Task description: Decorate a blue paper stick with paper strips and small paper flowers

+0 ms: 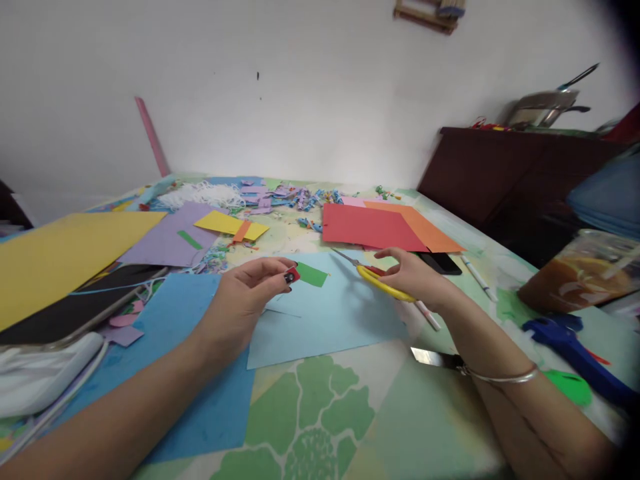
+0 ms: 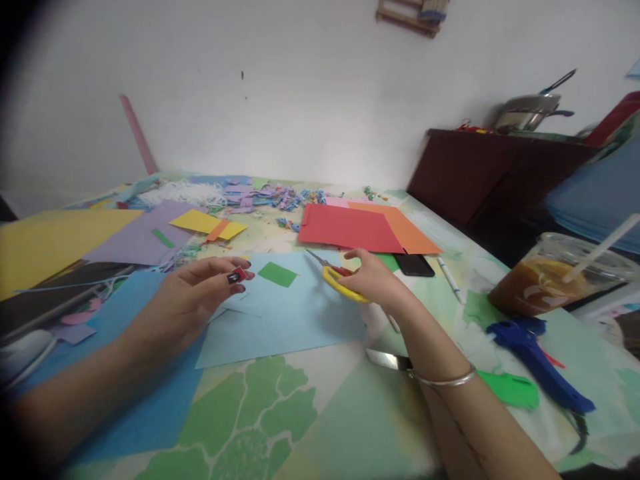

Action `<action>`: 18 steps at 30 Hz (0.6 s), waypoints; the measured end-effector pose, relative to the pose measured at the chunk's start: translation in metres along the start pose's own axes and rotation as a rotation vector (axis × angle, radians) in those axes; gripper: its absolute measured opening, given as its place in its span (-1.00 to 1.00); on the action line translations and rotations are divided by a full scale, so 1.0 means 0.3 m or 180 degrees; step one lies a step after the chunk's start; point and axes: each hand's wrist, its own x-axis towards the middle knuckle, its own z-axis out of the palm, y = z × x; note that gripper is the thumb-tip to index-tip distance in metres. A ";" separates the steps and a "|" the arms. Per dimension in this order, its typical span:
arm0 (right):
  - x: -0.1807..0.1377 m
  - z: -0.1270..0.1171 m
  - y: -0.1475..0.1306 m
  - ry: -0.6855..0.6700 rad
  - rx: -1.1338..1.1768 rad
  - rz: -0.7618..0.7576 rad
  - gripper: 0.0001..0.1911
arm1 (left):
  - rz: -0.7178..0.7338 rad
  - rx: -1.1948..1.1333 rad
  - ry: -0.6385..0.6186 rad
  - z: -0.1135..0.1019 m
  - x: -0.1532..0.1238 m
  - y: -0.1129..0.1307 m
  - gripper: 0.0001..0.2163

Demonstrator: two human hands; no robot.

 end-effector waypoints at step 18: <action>-0.152 0.194 -0.059 0.0053 0.0003 -0.2371 -0.51 | 0.0594 -0.0189 -0.0432 -0.014 -0.002 0.019 -0.93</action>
